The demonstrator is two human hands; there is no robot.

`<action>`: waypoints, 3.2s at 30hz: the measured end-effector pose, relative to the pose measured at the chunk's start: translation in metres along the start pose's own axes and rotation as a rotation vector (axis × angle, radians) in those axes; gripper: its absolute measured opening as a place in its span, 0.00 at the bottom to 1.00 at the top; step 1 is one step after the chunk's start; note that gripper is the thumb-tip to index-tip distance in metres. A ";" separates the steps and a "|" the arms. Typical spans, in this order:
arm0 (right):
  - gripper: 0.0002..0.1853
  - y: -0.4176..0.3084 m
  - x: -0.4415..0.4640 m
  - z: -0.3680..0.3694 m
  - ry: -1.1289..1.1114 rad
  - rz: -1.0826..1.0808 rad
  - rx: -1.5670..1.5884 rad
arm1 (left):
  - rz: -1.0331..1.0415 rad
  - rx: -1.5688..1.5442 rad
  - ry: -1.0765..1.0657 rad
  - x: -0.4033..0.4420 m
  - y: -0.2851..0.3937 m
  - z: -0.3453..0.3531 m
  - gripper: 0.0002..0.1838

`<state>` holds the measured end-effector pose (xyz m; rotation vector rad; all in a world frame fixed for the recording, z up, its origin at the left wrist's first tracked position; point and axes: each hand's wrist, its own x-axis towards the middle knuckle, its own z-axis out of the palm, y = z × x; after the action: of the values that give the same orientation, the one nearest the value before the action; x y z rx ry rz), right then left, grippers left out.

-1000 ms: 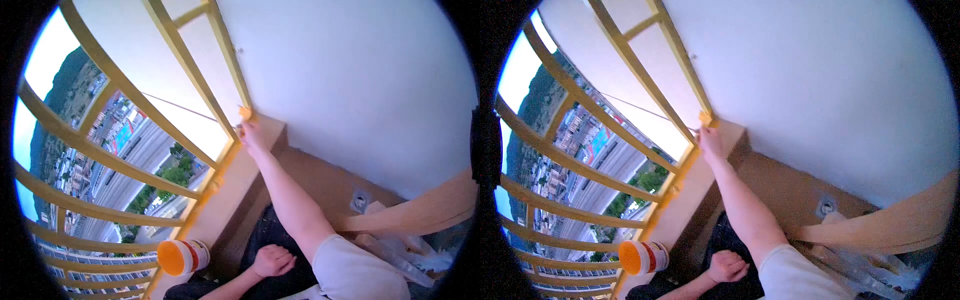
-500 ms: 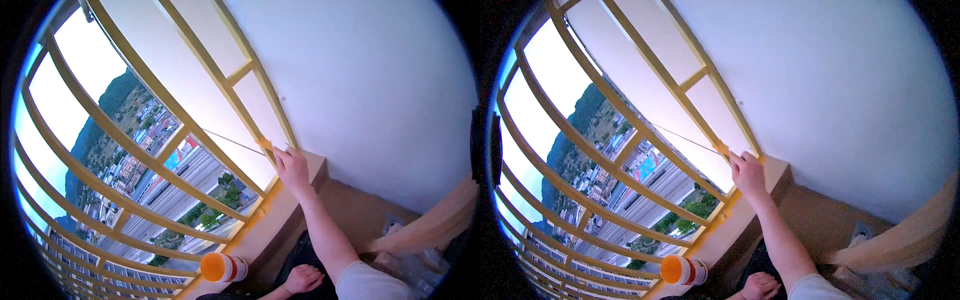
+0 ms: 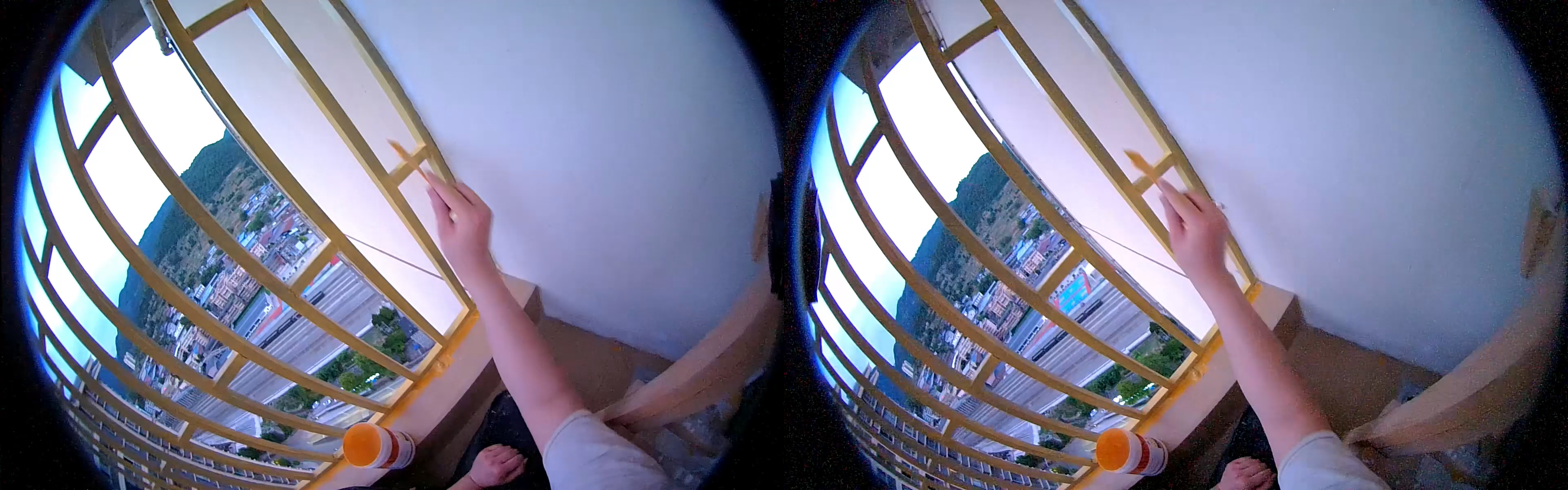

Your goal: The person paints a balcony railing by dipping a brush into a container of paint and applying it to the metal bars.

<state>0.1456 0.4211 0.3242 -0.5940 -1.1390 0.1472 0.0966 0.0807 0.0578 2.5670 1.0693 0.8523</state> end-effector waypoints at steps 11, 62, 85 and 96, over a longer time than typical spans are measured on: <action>0.15 -0.037 0.029 0.002 -0.281 -0.248 -0.157 | -0.002 0.056 0.038 0.000 0.012 -0.003 0.09; 0.11 -0.011 -0.300 -0.110 -0.027 1.123 0.390 | -0.497 -0.094 0.198 0.003 0.143 -0.047 0.20; 0.20 -0.119 -0.413 -0.048 -0.605 1.007 0.296 | -1.134 0.010 1.161 -0.127 -0.035 -0.109 0.53; 0.13 -0.175 -0.330 -0.141 -0.777 1.819 0.792 | -1.054 -0.428 0.812 -0.121 0.112 -0.142 0.57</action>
<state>0.0970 0.0893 0.1077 -0.6757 -0.7674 2.4163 0.0083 -0.0855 0.1668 0.9775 1.8656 1.5284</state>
